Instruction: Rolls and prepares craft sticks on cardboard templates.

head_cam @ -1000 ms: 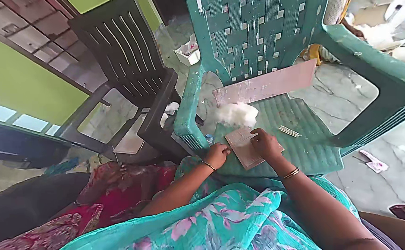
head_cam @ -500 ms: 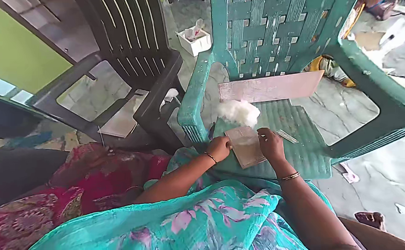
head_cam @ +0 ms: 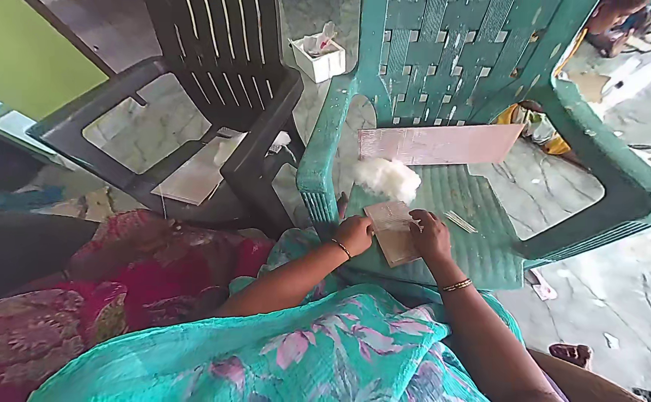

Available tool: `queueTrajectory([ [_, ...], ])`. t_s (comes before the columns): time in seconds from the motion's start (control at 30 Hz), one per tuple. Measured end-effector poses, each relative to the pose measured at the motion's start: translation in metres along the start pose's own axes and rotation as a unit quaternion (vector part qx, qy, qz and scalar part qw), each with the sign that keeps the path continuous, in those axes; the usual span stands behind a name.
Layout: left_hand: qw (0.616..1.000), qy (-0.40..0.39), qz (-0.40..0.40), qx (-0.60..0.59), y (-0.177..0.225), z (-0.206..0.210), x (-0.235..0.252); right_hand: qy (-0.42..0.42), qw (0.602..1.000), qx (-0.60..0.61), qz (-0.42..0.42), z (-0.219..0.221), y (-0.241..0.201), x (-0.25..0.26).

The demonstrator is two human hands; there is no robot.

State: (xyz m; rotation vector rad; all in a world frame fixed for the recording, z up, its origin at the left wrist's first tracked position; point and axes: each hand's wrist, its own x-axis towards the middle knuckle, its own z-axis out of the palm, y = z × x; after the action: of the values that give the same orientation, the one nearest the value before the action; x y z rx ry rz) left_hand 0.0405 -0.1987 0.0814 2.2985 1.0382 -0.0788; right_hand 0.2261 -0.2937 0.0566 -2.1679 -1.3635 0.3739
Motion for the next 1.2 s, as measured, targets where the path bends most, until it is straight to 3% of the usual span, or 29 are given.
queueTrajectory([
  [0.1, 1.000, -0.007, -0.005, 0.021, 0.004, -0.002, 0.004, 0.007, 0.999, -0.016, -0.046, 0.005, -0.004, 0.003],
  [0.2, 0.999, -0.012, -0.015, 0.033, 0.009, -0.004, 0.005, -0.059, 0.985, -0.082, -0.142, 0.014, -0.007, 0.008],
  [0.3, 0.999, -0.018, -0.013, 0.040, 0.010, -0.004, 0.005, -0.199, 0.957, -0.164, -0.133, 0.014, -0.014, 0.006],
  [0.47, 0.997, -0.058, 0.007, 0.042, 0.008, 0.001, -0.006, -0.288, 0.924, -0.210, -0.135, -0.007, -0.012, -0.030],
  [0.67, 0.991, -0.125, 0.036, 0.000, 0.011, 0.003, -0.029, -0.276, 0.920, -0.197, -0.199, -0.033, 0.014, -0.079],
  [0.87, 0.998, -0.042, 0.023, -0.045, 0.005, -0.001, -0.023, -0.147, 0.959, -0.139, -0.200, -0.041, 0.018, -0.053],
  [1.0, 1.000, 0.002, 0.013, -0.014, 0.001, -0.006, -0.010, -0.183, 0.956, -0.170, -0.155, -0.016, -0.003, -0.013],
  [1.2, 0.998, -0.026, 0.015, 0.047, 0.003, -0.005, -0.002, -0.234, 0.935, -0.207, -0.166, 0.013, -0.016, 0.011],
])
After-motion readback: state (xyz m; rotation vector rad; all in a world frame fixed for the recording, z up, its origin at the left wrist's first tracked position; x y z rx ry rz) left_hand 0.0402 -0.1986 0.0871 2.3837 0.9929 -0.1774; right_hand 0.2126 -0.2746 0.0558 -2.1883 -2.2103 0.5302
